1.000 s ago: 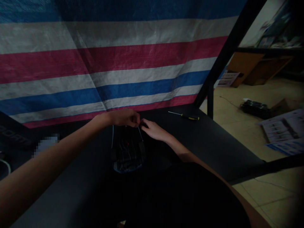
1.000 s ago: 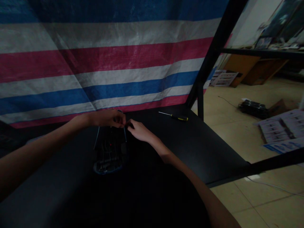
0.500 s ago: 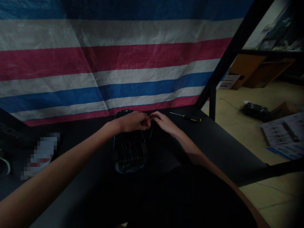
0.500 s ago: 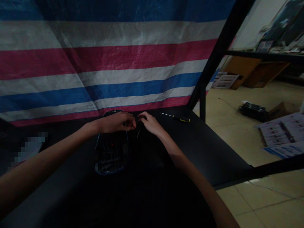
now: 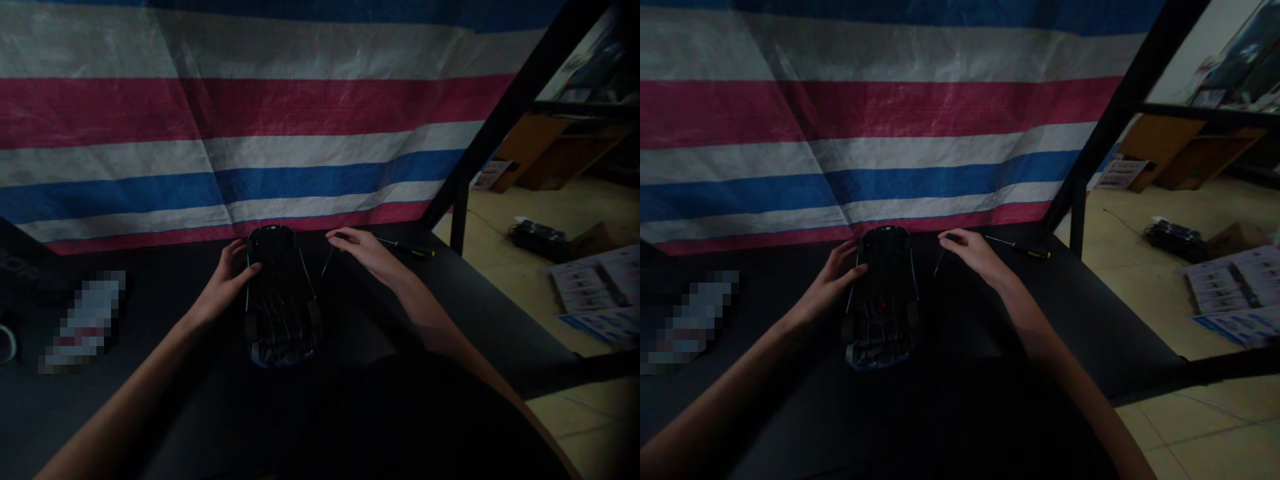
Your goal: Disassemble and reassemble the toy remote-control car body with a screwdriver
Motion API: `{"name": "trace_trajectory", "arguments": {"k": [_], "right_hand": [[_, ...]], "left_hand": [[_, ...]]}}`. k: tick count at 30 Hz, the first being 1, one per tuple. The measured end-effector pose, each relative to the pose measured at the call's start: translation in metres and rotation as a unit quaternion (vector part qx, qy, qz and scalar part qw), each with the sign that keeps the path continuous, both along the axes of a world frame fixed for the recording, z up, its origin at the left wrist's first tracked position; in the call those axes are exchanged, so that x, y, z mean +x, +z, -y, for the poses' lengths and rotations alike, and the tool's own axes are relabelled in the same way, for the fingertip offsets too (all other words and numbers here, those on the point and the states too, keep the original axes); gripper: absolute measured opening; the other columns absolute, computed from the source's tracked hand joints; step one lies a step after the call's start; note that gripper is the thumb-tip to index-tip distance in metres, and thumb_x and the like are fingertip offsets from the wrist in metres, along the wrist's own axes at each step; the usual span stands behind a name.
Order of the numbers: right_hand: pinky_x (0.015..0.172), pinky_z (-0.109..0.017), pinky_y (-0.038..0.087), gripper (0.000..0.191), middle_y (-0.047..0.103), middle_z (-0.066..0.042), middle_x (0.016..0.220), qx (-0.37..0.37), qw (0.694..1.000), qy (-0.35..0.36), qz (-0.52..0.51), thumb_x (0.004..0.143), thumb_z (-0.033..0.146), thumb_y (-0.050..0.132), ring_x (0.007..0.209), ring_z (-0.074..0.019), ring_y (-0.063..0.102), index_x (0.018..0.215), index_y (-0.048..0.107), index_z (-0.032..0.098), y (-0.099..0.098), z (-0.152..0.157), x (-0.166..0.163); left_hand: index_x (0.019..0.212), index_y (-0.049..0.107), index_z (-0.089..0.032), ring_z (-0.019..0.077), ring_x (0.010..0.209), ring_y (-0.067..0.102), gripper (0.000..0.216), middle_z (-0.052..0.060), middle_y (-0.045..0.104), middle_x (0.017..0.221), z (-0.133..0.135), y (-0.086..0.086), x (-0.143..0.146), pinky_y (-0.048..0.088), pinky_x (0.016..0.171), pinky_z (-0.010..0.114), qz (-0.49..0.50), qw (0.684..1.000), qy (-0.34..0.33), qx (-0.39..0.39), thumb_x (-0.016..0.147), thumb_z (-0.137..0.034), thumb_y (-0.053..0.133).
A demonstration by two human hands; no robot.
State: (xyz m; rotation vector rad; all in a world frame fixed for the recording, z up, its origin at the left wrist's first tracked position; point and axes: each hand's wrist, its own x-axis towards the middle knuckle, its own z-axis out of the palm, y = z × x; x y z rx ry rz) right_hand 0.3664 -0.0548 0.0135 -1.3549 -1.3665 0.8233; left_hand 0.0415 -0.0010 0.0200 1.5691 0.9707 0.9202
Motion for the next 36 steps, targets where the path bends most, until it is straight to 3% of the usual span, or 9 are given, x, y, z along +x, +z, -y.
{"name": "trace_trajectory", "arguments": {"k": [4, 7, 11, 14, 19, 22, 27, 31, 36], "right_hand": [[0.09, -0.036, 0.051, 0.031, 0.078, -0.009, 0.112, 0.001, 1.0, -0.001, -0.002, 0.092, 0.045, 0.071, 0.1, -0.0225, 0.066, 0.107, 0.08, 0.02, 0.0, 0.003, -0.003], [0.077, -0.032, 0.049, 0.033, 0.076, -0.006, 0.096, -0.006, 1.0, -0.013, 0.022, 0.089, 0.051, 0.072, 0.086, -0.0196, 0.063, 0.098, 0.079, 0.02, -0.003, 0.0, -0.004], [0.063, -0.028, 0.04, 0.041, 0.058, 0.003, 0.069, 0.001, 0.998, -0.057, 0.027, 0.089, 0.061, 0.068, 0.066, -0.0145, 0.052, 0.093, 0.073, 0.02, 0.008, -0.001, -0.008], [0.059, -0.028, 0.036, 0.041, 0.052, 0.004, 0.066, 0.034, 0.997, -0.056, 0.031, 0.092, 0.061, 0.066, 0.061, -0.013, 0.047, 0.097, 0.072, 0.02, 0.035, 0.004, -0.016], [0.058, -0.028, 0.035, 0.031, 0.056, 0.003, 0.068, 0.061, 0.986, 0.091, 0.127, 0.096, 0.053, 0.069, 0.06, -0.0123, 0.048, 0.092, 0.072, 0.023, 0.098, 0.009, -0.06], [0.063, -0.027, 0.04, 0.021, 0.067, 0.001, 0.077, 0.078, 0.966, 0.154, 0.193, 0.102, 0.04, 0.062, 0.07, -0.0145, 0.061, 0.095, 0.07, 0.022, 0.12, 0.002, -0.101], [0.07, -0.031, 0.043, 0.012, 0.07, -0.002, 0.082, 0.097, 0.941, 0.103, 0.307, 0.1, 0.023, 0.062, 0.074, -0.017, 0.064, 0.091, 0.069, 0.019, 0.115, -0.014, -0.153], [0.068, -0.033, 0.04, 0.008, 0.068, -0.001, 0.079, 0.125, 0.933, 0.093, 0.323, 0.1, 0.022, 0.062, 0.07, -0.0169, 0.061, 0.095, 0.069, 0.02, 0.104, -0.013, -0.163], [0.068, -0.033, 0.041, 0.007, 0.065, 0.0, 0.077, 0.121, 0.915, 0.114, 0.368, 0.099, 0.025, 0.063, 0.068, -0.0168, 0.058, 0.1, 0.069, 0.022, 0.109, -0.006, -0.168]], "left_hand": [[0.157, 0.047, -0.024, 0.0368, 0.144, 0.059, 0.079, 0.016, 0.06, 0.157, 0.006, -0.008, -0.003, 0.046, 0.122, 0.055, 0.062, 0.989, -0.021, -0.13, 0.088, -0.042, 0.082], [0.156, 0.051, -0.021, 0.0364, 0.152, 0.051, 0.08, 0.018, 0.054, 0.164, 0.002, -0.01, -0.007, 0.038, 0.128, 0.053, 0.075, 0.989, -0.031, -0.124, 0.086, -0.04, 0.085], [0.154, 0.055, -0.021, 0.037, 0.154, 0.049, 0.079, 0.018, 0.051, 0.166, -0.003, -0.013, -0.012, 0.037, 0.129, 0.053, 0.089, 0.987, -0.034, -0.13, 0.084, -0.039, 0.087], [0.153, 0.056, -0.02, 0.0368, 0.152, 0.051, 0.078, 0.019, 0.053, 0.164, -0.004, -0.016, -0.013, 0.037, 0.129, 0.052, 0.117, 0.981, -0.034, -0.154, 0.083, -0.034, 0.085], [0.151, 0.057, -0.018, 0.0345, 0.15, 0.053, 0.076, 0.019, 0.057, 0.16, -0.004, -0.018, -0.012, 0.036, 0.13, 0.049, 0.149, 0.974, -0.034, -0.165, 0.081, -0.029, 0.085], [0.146, 0.061, -0.018, 0.0335, 0.146, 0.057, 0.071, 0.017, 0.063, 0.153, -0.005, -0.02, -0.011, 0.039, 0.129, 0.049, 0.165, 0.973, -0.048, -0.157, 0.08, -0.028, 0.085], [0.146, 0.06, -0.016, 0.0334, 0.145, 0.057, 0.073, 0.019, 0.06, 0.153, -0.006, -0.022, -0.01, 0.04, 0.128, 0.048, 0.169, 0.973, -0.028, -0.156, 0.079, -0.027, 0.084], [0.146, 0.058, -0.015, 0.0335, 0.143, 0.058, 0.073, 0.019, 0.06, 0.153, -0.004, -0.02, -0.01, 0.04, 0.126, 0.049, 0.168, 0.973, -0.042, -0.149, 0.078, -0.027, 0.084], [0.146, 0.058, -0.015, 0.0309, 0.141, 0.059, 0.072, 0.016, 0.065, 0.146, -0.004, -0.022, -0.01, 0.036, 0.128, 0.048, 0.187, 0.97, -0.073, -0.135, 0.081, -0.029, 0.084]]}}
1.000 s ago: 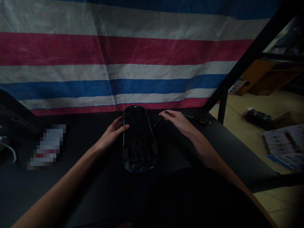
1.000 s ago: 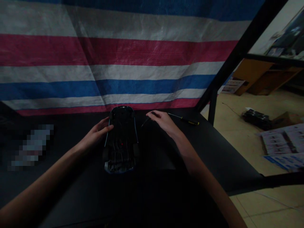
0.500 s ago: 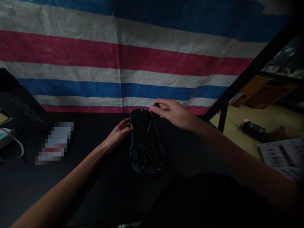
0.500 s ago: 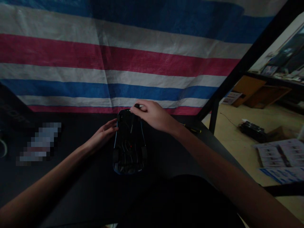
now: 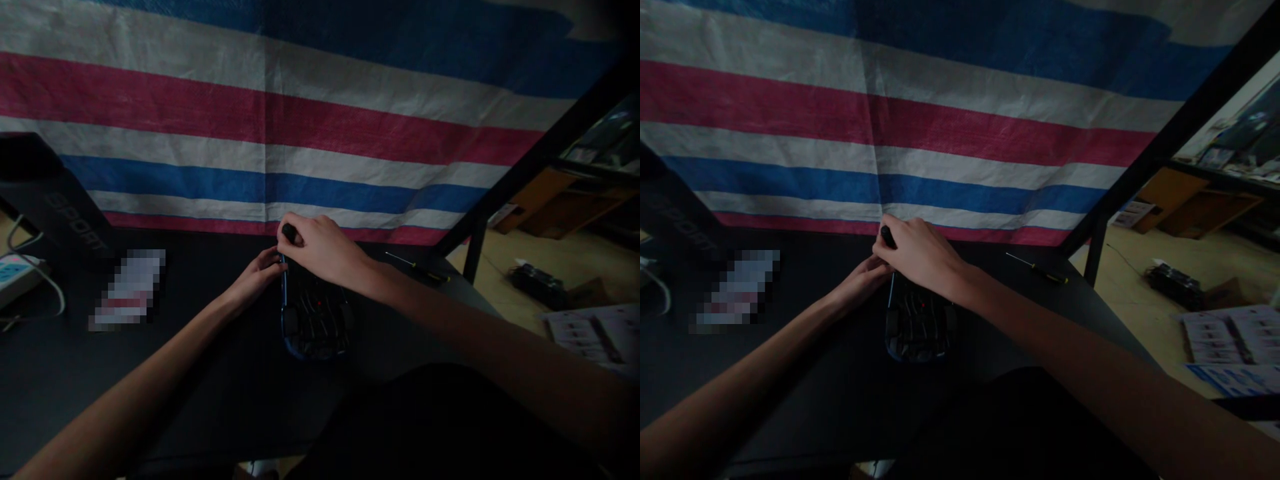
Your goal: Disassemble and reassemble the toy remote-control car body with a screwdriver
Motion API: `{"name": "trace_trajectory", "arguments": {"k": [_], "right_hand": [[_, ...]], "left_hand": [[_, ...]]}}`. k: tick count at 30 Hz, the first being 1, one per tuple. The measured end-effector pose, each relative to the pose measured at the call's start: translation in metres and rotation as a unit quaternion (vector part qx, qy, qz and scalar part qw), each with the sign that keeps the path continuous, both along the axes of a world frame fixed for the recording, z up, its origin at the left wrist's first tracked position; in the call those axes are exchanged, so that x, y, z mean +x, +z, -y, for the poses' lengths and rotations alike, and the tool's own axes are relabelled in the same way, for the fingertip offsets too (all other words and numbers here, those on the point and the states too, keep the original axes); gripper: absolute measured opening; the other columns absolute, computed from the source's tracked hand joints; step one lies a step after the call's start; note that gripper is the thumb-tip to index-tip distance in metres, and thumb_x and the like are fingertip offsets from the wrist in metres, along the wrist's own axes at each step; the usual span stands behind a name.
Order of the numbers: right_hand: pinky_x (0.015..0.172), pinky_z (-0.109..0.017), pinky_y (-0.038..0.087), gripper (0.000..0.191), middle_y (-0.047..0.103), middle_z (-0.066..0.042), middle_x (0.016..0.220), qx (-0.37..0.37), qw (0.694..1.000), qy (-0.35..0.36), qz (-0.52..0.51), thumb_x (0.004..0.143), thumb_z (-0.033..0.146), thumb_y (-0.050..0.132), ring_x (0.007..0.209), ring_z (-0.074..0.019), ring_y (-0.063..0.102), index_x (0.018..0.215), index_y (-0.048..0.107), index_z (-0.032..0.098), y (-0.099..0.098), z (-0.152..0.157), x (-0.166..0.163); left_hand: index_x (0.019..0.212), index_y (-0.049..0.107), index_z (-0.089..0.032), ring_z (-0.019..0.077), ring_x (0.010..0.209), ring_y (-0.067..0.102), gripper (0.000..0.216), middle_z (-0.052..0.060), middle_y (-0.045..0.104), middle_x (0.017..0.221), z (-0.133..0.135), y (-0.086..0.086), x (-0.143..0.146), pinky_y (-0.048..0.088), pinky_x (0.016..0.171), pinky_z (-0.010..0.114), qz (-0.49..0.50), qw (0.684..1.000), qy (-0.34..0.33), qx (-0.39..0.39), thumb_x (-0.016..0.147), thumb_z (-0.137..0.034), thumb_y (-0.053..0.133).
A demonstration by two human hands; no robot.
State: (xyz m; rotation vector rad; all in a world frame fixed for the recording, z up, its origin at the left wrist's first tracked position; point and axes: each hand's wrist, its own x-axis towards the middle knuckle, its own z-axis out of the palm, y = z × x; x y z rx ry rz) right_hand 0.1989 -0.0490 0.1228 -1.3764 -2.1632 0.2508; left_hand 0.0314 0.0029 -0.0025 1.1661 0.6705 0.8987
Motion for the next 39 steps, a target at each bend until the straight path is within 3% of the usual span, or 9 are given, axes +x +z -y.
{"name": "trace_trajectory", "arguments": {"k": [13, 33, 39], "right_hand": [[0.071, -0.033, 0.041, 0.01, 0.069, -0.003, 0.084, 0.013, 0.999, -0.026, 0.014, 0.102, 0.026, 0.054, 0.077, -0.0192, 0.065, 0.102, 0.063, 0.021, -0.003, 0.014, 0.008], [0.062, -0.033, 0.028, 0.026, 0.073, -0.007, 0.086, 0.057, 0.978, -0.069, 0.189, 0.11, 0.026, 0.042, 0.069, -0.0179, 0.06, 0.118, 0.065, 0.017, 0.005, 0.024, 0.008], [0.068, -0.033, 0.037, 0.026, 0.075, -0.008, 0.092, 0.058, 0.975, -0.065, 0.204, 0.113, 0.035, 0.046, 0.079, -0.0211, 0.067, 0.122, 0.065, 0.018, 0.006, 0.023, -0.003]], "left_hand": [[0.142, 0.061, -0.016, 0.0316, 0.132, 0.064, 0.068, 0.016, 0.068, 0.14, -0.005, -0.008, 0.001, 0.037, 0.126, 0.052, 0.024, 1.0, 0.003, -0.017, 0.079, -0.022, 0.085], [0.138, 0.063, -0.014, 0.033, 0.137, 0.061, 0.063, 0.015, 0.067, 0.139, 0.001, 0.001, 0.002, 0.036, 0.127, 0.051, 0.025, 0.999, 0.01, -0.037, 0.079, -0.019, 0.085], [0.137, 0.064, -0.016, 0.0325, 0.135, 0.062, 0.059, 0.013, 0.07, 0.136, -0.004, -0.006, 0.001, 0.035, 0.127, 0.053, 0.025, 1.0, -0.007, -0.008, 0.082, -0.025, 0.085]]}}
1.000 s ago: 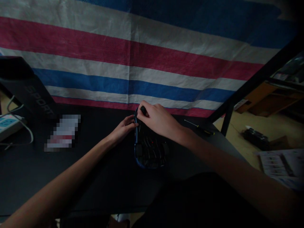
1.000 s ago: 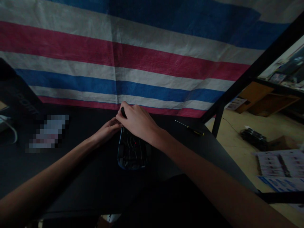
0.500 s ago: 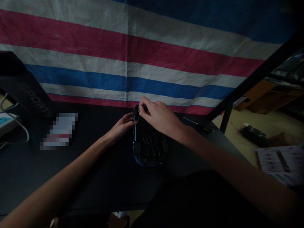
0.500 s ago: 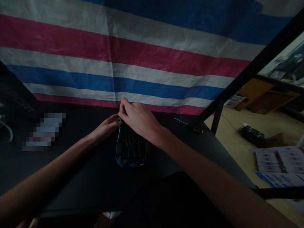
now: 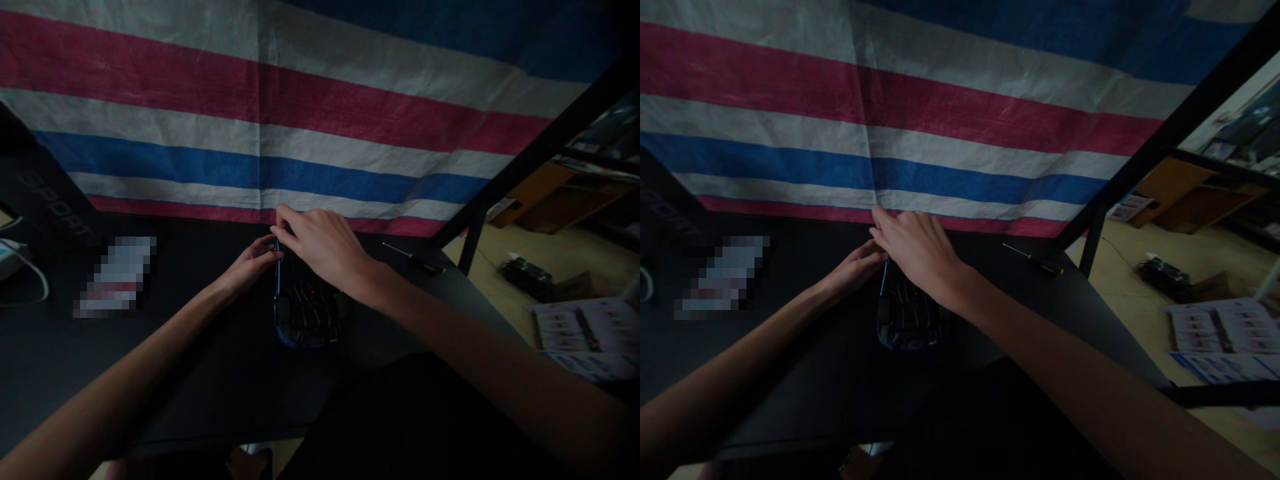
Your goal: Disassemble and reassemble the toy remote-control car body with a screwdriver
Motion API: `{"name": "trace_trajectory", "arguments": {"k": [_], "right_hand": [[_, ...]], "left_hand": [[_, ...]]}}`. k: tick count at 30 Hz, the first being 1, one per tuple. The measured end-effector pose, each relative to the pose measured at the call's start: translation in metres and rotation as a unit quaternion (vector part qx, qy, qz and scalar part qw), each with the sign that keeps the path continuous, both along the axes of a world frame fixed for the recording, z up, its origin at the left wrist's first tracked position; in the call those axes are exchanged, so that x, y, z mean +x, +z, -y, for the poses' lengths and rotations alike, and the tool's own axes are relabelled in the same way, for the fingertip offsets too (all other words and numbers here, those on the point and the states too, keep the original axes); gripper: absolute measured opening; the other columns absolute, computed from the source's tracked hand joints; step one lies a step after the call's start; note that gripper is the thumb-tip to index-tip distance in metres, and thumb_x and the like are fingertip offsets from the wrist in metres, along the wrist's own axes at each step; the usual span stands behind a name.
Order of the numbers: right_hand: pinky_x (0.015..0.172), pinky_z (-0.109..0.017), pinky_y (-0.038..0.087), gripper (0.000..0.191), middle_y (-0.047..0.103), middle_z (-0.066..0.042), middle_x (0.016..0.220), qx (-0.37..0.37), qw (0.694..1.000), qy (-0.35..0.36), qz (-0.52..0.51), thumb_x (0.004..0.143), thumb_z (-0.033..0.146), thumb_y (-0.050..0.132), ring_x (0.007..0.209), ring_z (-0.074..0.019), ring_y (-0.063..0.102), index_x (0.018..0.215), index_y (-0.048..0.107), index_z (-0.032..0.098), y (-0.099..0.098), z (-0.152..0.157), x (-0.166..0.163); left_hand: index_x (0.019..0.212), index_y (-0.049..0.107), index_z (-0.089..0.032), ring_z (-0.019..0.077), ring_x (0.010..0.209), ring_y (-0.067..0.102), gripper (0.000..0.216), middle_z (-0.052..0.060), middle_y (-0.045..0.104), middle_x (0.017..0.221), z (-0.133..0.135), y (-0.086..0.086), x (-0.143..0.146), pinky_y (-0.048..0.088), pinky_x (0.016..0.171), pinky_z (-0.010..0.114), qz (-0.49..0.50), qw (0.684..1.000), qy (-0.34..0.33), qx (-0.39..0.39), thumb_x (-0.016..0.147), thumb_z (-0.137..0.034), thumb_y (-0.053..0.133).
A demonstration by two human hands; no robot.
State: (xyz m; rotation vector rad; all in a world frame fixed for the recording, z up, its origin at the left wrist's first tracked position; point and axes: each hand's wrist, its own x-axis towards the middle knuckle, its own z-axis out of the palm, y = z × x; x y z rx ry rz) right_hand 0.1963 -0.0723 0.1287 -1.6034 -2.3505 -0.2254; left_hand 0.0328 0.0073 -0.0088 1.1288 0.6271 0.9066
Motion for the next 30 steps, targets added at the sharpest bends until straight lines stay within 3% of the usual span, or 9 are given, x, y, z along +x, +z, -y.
{"name": "trace_trajectory", "arguments": {"k": [4, 6, 9, 11, 14, 16, 20, 24, 30], "right_hand": [[0.088, -0.034, 0.046, 0.022, 0.075, -0.011, 0.111, -0.006, 0.996, 0.067, -0.063, 0.105, 0.02, 0.052, 0.101, -0.0225, 0.068, 0.124, 0.061, 0.014, -0.002, -0.002, -0.002], [0.095, -0.037, 0.045, 0.023, 0.075, -0.012, 0.113, 0.014, 0.996, 0.065, -0.061, 0.102, 0.019, 0.053, 0.106, -0.0244, 0.067, 0.123, 0.062, 0.015, -0.002, -0.001, -0.001], [0.09, -0.04, 0.046, 0.022, 0.075, -0.009, 0.097, 0.021, 0.998, 0.018, -0.048, 0.105, 0.03, 0.053, 0.094, -0.0255, 0.068, 0.116, 0.068, 0.018, 0.0, 0.0, 0.002], [0.085, -0.038, 0.046, 0.022, 0.075, -0.006, 0.091, 0.004, 0.998, 0.025, -0.062, 0.106, 0.031, 0.052, 0.086, -0.0228, 0.067, 0.111, 0.07, 0.019, 0.0, -0.002, 0.005], [0.089, -0.034, 0.045, 0.02, 0.076, -0.007, 0.106, 0.003, 0.992, 0.077, -0.096, 0.101, 0.021, 0.056, 0.098, -0.021, 0.068, 0.115, 0.07, 0.018, 0.0, -0.005, 0.01], [0.091, -0.035, 0.045, 0.021, 0.076, -0.008, 0.112, 0.013, 0.992, 0.075, -0.097, 0.1, 0.023, 0.057, 0.103, -0.0219, 0.067, 0.117, 0.07, 0.019, 0.0, -0.006, 0.012], [0.082, -0.035, 0.043, 0.026, 0.075, -0.005, 0.096, -0.013, 0.996, 0.045, -0.078, 0.108, 0.026, 0.045, 0.087, -0.0206, 0.065, 0.111, 0.071, 0.021, 0.0, -0.006, 0.013], [0.087, -0.035, 0.044, 0.026, 0.074, -0.008, 0.105, -0.009, 0.993, 0.059, -0.1, 0.102, 0.019, 0.048, 0.095, -0.0217, 0.066, 0.124, 0.062, 0.018, -0.003, -0.006, 0.011], [0.075, -0.033, 0.041, 0.023, 0.072, -0.006, 0.093, -0.024, 0.996, 0.036, -0.083, 0.107, 0.023, 0.044, 0.08, -0.0198, 0.063, 0.121, 0.061, 0.019, -0.001, -0.004, 0.008]], "left_hand": [[0.138, 0.064, -0.016, 0.0345, 0.135, 0.062, 0.061, 0.015, 0.071, 0.136, -0.004, -0.005, 0.0, 0.038, 0.125, 0.053, 0.001, 1.0, -0.001, 0.007, 0.082, -0.027, 0.085], [0.138, 0.063, -0.016, 0.0345, 0.137, 0.061, 0.061, 0.015, 0.07, 0.138, -0.003, -0.005, 0.0, 0.037, 0.126, 0.051, -0.001, 1.0, -0.003, 0.011, 0.082, -0.027, 0.085], [0.14, 0.062, -0.015, 0.0338, 0.14, 0.059, 0.062, 0.015, 0.069, 0.14, -0.001, -0.002, 0.0, 0.035, 0.128, 0.05, -0.007, 1.0, 0.002, 0.005, 0.083, -0.027, 0.084], [0.143, 0.06, -0.014, 0.033, 0.14, 0.059, 0.065, 0.015, 0.069, 0.139, 0.001, 0.001, -0.001, 0.034, 0.129, 0.05, -0.013, 1.0, 0.004, -0.001, 0.083, -0.027, 0.083], [0.147, 0.057, -0.014, 0.0321, 0.142, 0.058, 0.069, 0.015, 0.067, 0.142, 0.003, 0.004, -0.001, 0.032, 0.13, 0.05, -0.015, 1.0, -0.003, -0.003, 0.085, -0.027, 0.082], [0.148, 0.057, -0.014, 0.0324, 0.143, 0.056, 0.07, 0.015, 0.066, 0.145, 0.004, 0.005, -0.001, 0.031, 0.131, 0.05, -0.014, 1.0, -0.007, -0.004, 0.085, -0.029, 0.082], [0.147, 0.059, -0.017, 0.0332, 0.145, 0.055, 0.071, 0.014, 0.065, 0.146, 0.003, 0.006, 0.0, 0.03, 0.132, 0.051, -0.021, 1.0, 0.002, -0.007, 0.082, -0.027, 0.084], [0.148, 0.06, -0.02, 0.0318, 0.144, 0.056, 0.068, 0.013, 0.066, 0.145, 0.003, 0.005, -0.001, 0.03, 0.131, 0.052, -0.018, 1.0, -0.002, 0.001, 0.084, -0.028, 0.083], [0.148, 0.06, -0.019, 0.0306, 0.138, 0.06, 0.071, 0.014, 0.067, 0.143, 0.002, 0.004, 0.0, 0.034, 0.128, 0.05, -0.024, 1.0, 0.002, 0.002, 0.082, -0.028, 0.084]]}}
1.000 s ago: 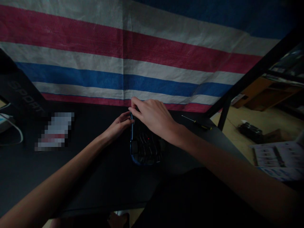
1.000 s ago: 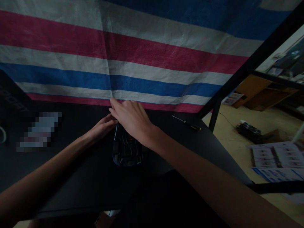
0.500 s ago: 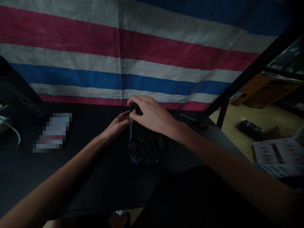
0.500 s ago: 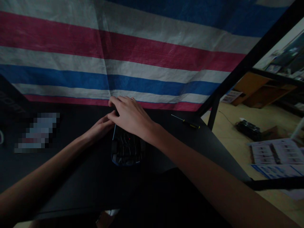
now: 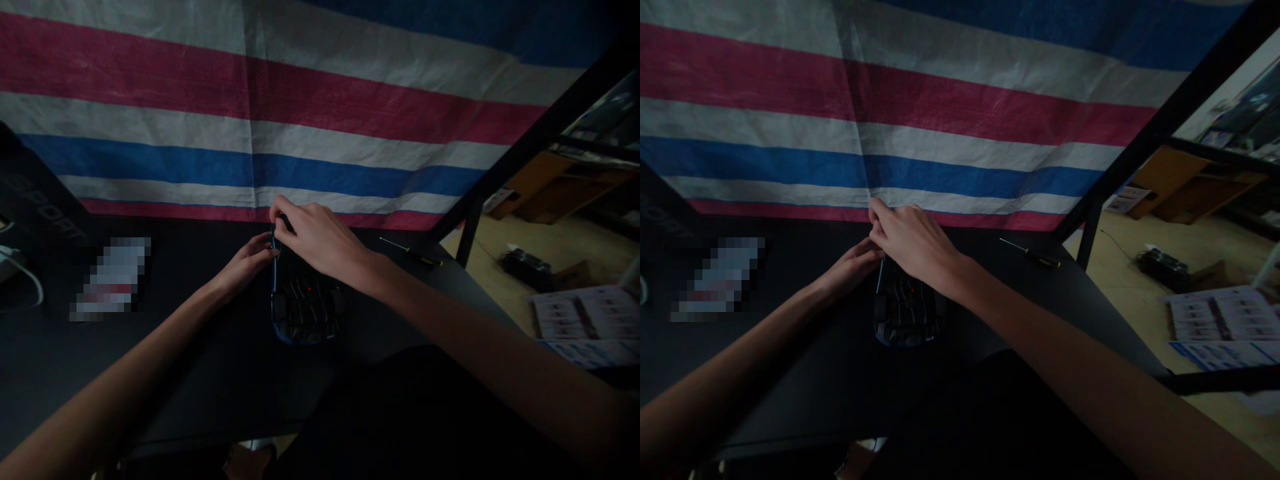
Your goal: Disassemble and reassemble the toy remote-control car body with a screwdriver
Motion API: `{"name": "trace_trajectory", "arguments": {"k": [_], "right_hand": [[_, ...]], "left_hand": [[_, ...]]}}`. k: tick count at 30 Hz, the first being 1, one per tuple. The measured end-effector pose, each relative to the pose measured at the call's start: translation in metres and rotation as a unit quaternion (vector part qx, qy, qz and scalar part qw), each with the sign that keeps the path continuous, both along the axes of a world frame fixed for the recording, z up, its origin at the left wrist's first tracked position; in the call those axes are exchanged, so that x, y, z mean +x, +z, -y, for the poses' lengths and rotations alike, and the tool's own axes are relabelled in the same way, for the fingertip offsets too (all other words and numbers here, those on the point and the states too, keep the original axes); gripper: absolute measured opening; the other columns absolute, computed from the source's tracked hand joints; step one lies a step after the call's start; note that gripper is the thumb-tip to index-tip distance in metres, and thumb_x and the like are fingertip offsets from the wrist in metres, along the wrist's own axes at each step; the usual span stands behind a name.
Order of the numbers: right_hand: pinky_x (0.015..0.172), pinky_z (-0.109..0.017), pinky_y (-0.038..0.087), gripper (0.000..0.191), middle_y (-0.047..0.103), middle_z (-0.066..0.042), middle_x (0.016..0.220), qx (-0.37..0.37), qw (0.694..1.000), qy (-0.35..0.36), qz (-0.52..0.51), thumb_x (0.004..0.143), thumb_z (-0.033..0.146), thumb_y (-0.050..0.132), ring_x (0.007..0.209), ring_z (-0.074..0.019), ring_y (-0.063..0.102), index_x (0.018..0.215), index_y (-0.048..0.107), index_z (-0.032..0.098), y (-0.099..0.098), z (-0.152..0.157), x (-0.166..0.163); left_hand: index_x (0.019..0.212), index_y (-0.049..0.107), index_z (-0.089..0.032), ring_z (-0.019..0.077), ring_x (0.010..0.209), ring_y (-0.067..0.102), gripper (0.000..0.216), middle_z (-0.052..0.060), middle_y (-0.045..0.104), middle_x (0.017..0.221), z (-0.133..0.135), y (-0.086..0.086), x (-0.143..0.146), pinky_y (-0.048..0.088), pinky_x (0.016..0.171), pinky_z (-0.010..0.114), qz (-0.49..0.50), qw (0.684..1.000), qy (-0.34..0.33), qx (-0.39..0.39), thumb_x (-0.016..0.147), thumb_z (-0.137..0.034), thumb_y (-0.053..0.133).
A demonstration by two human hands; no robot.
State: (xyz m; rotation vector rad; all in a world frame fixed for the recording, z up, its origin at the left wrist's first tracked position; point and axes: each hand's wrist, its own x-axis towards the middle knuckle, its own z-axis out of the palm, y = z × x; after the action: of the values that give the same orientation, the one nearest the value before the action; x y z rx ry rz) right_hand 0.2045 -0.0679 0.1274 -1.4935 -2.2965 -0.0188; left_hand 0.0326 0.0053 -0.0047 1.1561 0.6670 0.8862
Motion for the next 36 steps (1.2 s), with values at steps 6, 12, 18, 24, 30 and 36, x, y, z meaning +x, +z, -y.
{"name": "trace_trajectory", "arguments": {"k": [6, 12, 18, 24, 30, 36], "right_hand": [[0.08, -0.035, 0.042, 0.022, 0.072, -0.007, 0.093, 0.007, 1.0, -0.016, 0.019, 0.108, 0.03, 0.046, 0.083, -0.0213, 0.064, 0.111, 0.065, 0.018, 0.0026, 0.0007, 0.0], [0.086, -0.036, 0.045, 0.024, 0.074, -0.008, 0.102, 0.015, 1.0, 0.001, -0.026, 0.102, 0.025, 0.054, 0.094, -0.0229, 0.066, 0.124, 0.061, 0.018, 0.0011, 0.0022, 0.0006], [0.077, -0.034, 0.044, 0.02, 0.074, -0.006, 0.1, -0.026, 0.999, 0.012, -0.044, 0.102, 0.024, 0.054, 0.087, -0.0204, 0.066, 0.118, 0.065, 0.019, 0.0027, 0.0027, -0.0002], [0.079, -0.034, 0.044, 0.024, 0.075, -0.007, 0.097, -0.042, 0.998, 0.01, -0.052, 0.109, 0.029, 0.048, 0.086, -0.0195, 0.067, 0.111, 0.069, 0.018, 0.0031, 0.0014, -0.0002], [0.079, -0.033, 0.042, 0.021, 0.075, -0.007, 0.099, -0.005, 0.999, 0.008, -0.032, 0.107, 0.029, 0.052, 0.091, -0.0205, 0.067, 0.11, 0.07, 0.019, 0.0039, 0.0034, 0.0], [0.084, -0.032, 0.044, 0.019, 0.076, -0.007, 0.11, -0.002, 0.998, 0.042, -0.038, 0.105, 0.024, 0.054, 0.101, -0.0203, 0.067, 0.114, 0.069, 0.019, 0.0051, 0.0028, -0.0001]], "left_hand": [[0.147, 0.06, -0.016, 0.0315, 0.141, 0.058, 0.07, 0.015, 0.065, 0.146, -0.0019, -0.0011, -0.0002, 0.032, 0.13, 0.05, 0.002, 1.0, 0.003, 0.0, 0.082, -0.027, 0.084], [0.141, 0.064, -0.019, 0.0324, 0.144, 0.056, 0.062, 0.013, 0.067, 0.145, 0.0016, 0.0027, -0.0011, 0.033, 0.13, 0.049, 0.006, 1.0, 0.012, -0.01, 0.083, -0.027, 0.084], [0.143, 0.062, -0.017, 0.0323, 0.144, 0.057, 0.066, 0.015, 0.065, 0.147, 0.0007, 0.0011, -0.0003, 0.033, 0.13, 0.048, 0.006, 1.0, 0.014, -0.01, 0.082, -0.026, 0.084], [0.147, 0.058, -0.018, 0.032, 0.145, 0.055, 0.074, 0.014, 0.066, 0.146, -0.0012, 0.0003, -0.0001, 0.033, 0.13, 0.048, -0.001, 1.0, 0.009, -0.014, 0.08, -0.029, 0.086], [0.146, 0.06, -0.018, 0.0333, 0.143, 0.057, 0.07, 0.014, 0.067, 0.144, 0.0008, 0.0019, 0.001, 0.031, 0.13, 0.052, 0.0, 1.0, 0.005, -0.007, 0.081, -0.029, 0.084], [0.147, 0.059, -0.016, 0.0321, 0.141, 0.058, 0.068, 0.015, 0.067, 0.145, 0.0017, 0.0018, 0.0004, 0.033, 0.129, 0.05, 0.003, 1.0, -0.004, 0.003, 0.084, -0.029, 0.082]]}}
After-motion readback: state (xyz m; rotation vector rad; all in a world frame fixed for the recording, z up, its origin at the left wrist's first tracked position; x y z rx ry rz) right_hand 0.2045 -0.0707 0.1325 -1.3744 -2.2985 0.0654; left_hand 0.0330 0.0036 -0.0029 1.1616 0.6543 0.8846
